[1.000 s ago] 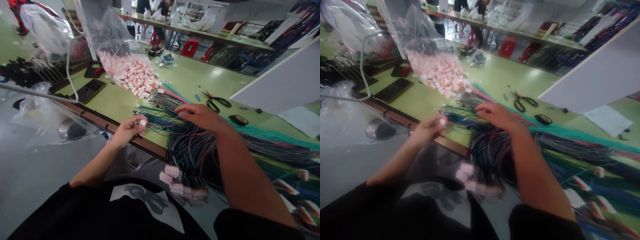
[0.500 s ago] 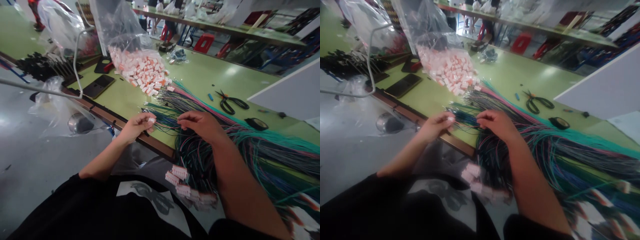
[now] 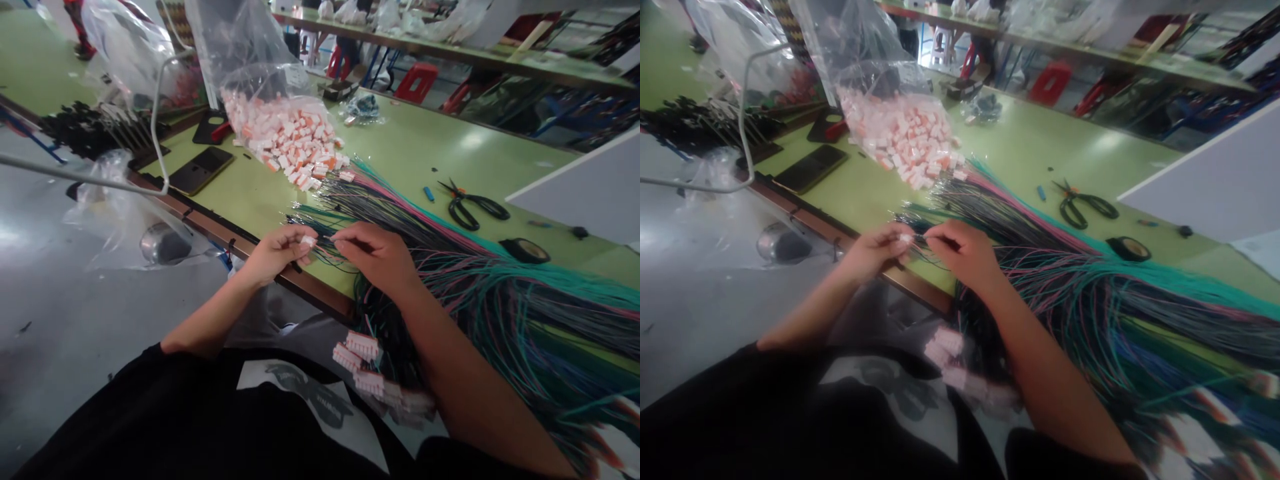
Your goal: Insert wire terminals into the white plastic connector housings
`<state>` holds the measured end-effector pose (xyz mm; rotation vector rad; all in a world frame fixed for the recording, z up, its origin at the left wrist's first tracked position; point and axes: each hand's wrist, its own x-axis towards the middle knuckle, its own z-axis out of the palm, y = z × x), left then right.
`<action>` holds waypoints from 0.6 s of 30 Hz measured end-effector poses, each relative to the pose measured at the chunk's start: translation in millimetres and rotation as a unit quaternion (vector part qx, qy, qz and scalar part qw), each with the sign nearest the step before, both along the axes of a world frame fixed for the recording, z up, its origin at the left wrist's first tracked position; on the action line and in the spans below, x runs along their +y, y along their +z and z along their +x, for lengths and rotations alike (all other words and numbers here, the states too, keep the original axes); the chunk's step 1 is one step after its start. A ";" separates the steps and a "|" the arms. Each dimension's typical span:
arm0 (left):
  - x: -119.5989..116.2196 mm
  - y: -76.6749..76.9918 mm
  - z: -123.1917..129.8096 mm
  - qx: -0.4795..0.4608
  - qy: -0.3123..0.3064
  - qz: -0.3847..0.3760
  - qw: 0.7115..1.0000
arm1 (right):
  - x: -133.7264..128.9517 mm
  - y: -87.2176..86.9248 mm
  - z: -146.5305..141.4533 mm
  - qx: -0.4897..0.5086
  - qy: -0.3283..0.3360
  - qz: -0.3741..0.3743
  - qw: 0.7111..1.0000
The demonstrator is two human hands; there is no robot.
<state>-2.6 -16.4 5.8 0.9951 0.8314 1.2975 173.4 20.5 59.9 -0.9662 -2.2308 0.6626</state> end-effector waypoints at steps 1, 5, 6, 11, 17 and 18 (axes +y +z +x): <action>0.2 -0.2 0.0 0.003 0.000 -0.001 1.000 | 0.5 0.6 1.7 -0.011 -0.011 0.003 1.000; 0.8 -1.8 -0.4 0.013 -0.002 0.008 1.000 | -0.2 1.2 4.8 -0.077 -0.034 0.027 0.996; 0.8 -2.1 -0.5 0.013 -0.002 0.010 1.000 | -0.9 0.8 4.4 -0.096 -0.039 0.036 0.994; 0.5 -2.1 -0.1 0.000 -0.006 0.011 1.000 | -4.1 -2.4 -1.3 -0.189 -0.072 0.080 0.976; 1.1 -2.9 -0.6 0.003 -0.018 0.021 1.000 | -5.3 -8.7 -5.7 -0.227 -0.090 0.123 0.962; 1.0 -3.0 -0.6 0.004 -0.019 0.021 1.000 | -5.5 -9.6 -5.8 -0.226 -0.094 0.133 0.960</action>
